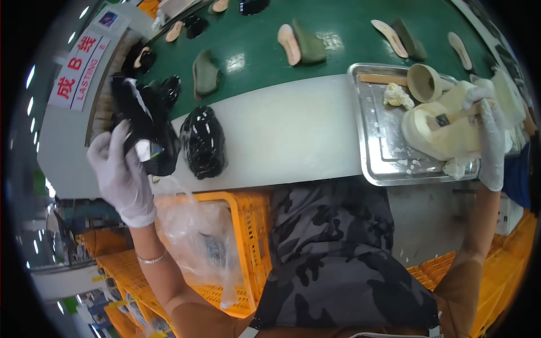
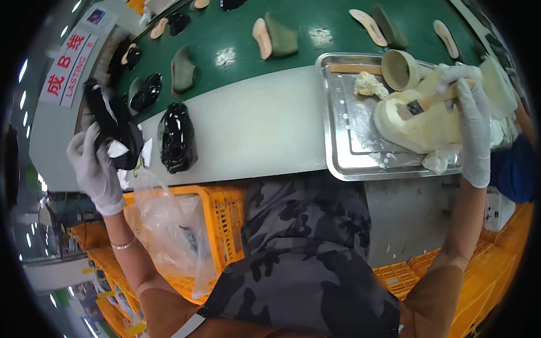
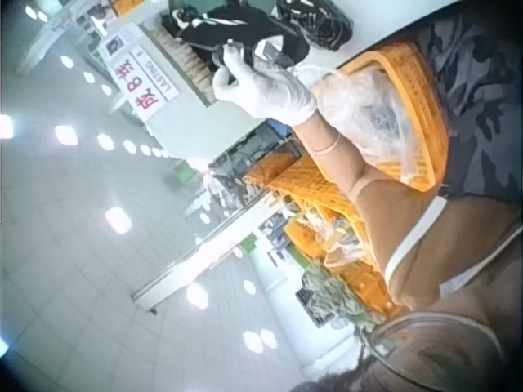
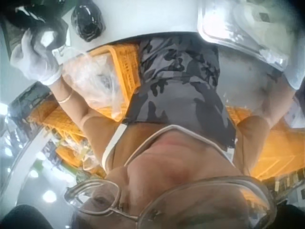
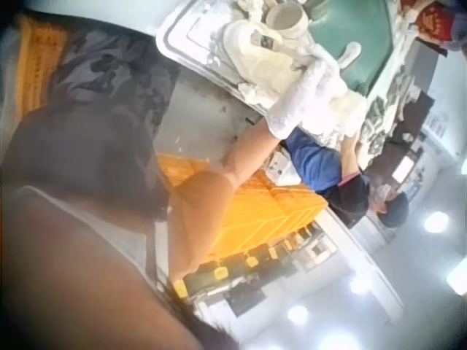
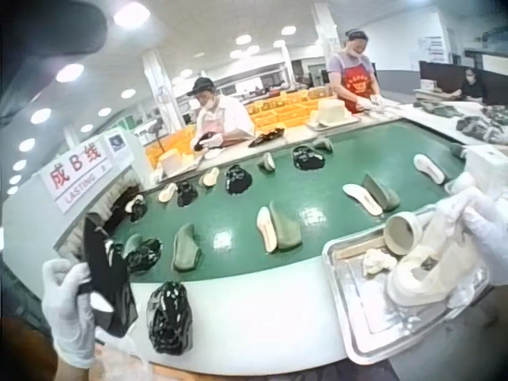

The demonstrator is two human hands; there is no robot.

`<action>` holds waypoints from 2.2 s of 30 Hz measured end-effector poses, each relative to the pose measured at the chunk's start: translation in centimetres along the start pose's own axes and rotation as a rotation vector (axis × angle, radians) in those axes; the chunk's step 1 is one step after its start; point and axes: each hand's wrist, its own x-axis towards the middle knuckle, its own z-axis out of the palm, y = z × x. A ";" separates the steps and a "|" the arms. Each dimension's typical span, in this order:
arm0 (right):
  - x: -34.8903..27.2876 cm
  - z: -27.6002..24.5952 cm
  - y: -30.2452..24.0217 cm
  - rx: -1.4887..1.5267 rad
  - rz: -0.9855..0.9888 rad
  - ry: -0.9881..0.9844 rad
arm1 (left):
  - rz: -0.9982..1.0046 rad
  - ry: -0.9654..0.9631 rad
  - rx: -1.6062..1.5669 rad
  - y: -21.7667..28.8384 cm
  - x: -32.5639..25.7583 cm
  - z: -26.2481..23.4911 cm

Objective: The person applies adhesive to the soles of shoes using a brush. They repeatedly dip the brush into a container of glue and spread it evenly across the bottom of the shoe soles. The shoes are handled one at a time and placed on a green workbench after treatment.

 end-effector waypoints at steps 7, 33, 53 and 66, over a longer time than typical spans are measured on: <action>-5.6 3.8 -1.0 -0.252 0.034 0.193 | 0.250 0.177 -0.483 4.9 0.3 6.2; -3.0 2.7 -0.3 0.026 -0.283 0.213 | -0.280 -1.593 -1.825 22.0 0.3 13.4; -2.0 4.2 -1.0 0.165 -0.381 0.226 | -0.581 -1.693 -1.728 22.9 0.7 12.3; -2.1 4.4 -2.0 0.007 -0.200 0.213 | -0.451 -1.363 -1.555 21.9 -0.2 10.8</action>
